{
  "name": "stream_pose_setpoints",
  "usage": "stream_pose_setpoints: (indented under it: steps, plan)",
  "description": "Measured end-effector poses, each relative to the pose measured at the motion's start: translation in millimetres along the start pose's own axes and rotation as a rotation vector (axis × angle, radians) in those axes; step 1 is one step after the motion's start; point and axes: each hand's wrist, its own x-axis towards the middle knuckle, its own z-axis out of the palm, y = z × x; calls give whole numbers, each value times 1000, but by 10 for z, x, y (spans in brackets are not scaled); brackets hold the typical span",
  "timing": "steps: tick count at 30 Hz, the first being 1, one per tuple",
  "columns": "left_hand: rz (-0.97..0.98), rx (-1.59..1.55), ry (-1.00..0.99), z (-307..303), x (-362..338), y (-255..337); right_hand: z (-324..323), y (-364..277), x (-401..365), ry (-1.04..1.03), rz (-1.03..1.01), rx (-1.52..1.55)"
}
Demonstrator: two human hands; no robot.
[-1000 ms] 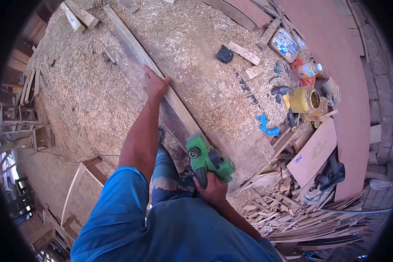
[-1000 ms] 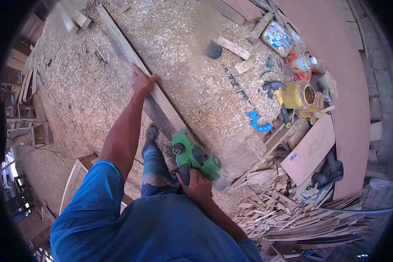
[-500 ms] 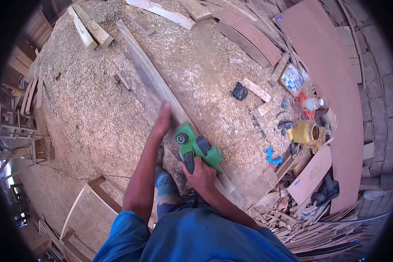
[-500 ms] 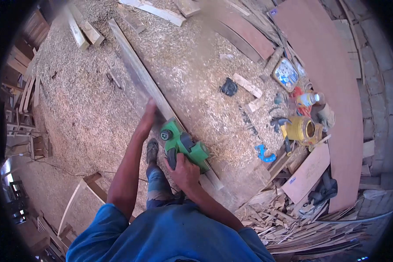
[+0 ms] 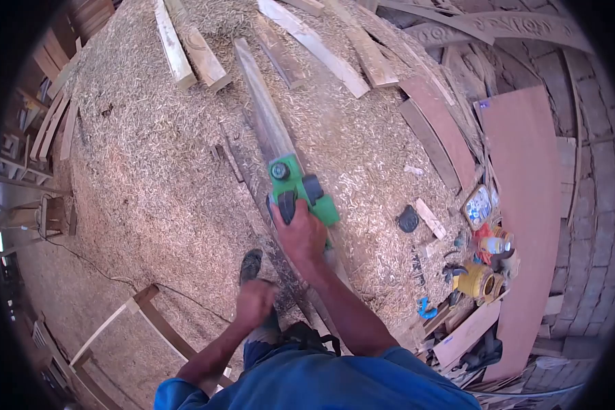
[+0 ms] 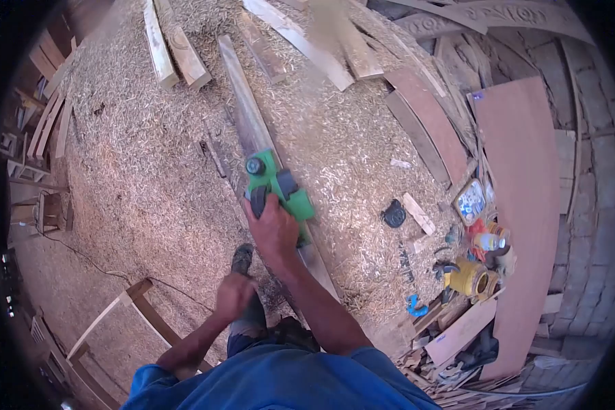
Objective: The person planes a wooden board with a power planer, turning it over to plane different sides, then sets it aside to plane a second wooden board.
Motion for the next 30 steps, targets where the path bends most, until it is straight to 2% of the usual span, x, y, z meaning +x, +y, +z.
stream_pose_setpoints:
  steps: [1, 3, 5, 7, 8, 11, 14, 16, 19, 20, 26, 30]
  plan:
    - [201, 20, -72, 25, 42, 128, 48, -103, 166, -9, -8, -6]
    - [479, -145, -165, 274, 121, 280, 149, -248, 401, -24, -20, -28]
    - [643, -173, -198, 256, 291, 637, 246, -347, 543, -27, -33, -54]
    - [290, -245, -679, 160, 708, 1045, 278, -397, 596, -28, -34, -67]
    - [216, -217, -768, 194, 925, 1103, 288, -421, 597, -25, -35, -70]
    - [555, 269, -591, 350, 1685, 874, 233, -439, 604, -51, -19, -56]
    - [658, 570, -667, 330, 2172, 780, 151, -433, 619, -61, 18, -44]
    - [710, 578, -641, 455, 2237, 780, 87, -409, 638, -65, 24, -17]
    - [908, 302, -130, 905, 1909, 646, -81, -219, 344, -70, 56, 5]
    - [930, 253, -87, 1072, 1777, 676, -150, -132, 202, -66, 73, 15]
    - [767, 120, -422, 1944, 490, 1263, -730, 830, -1299, -118, 147, 54]
    - [657, 44, -566, 2374, -19, 1481, -1000, 1282, -1951, -99, 158, 161]
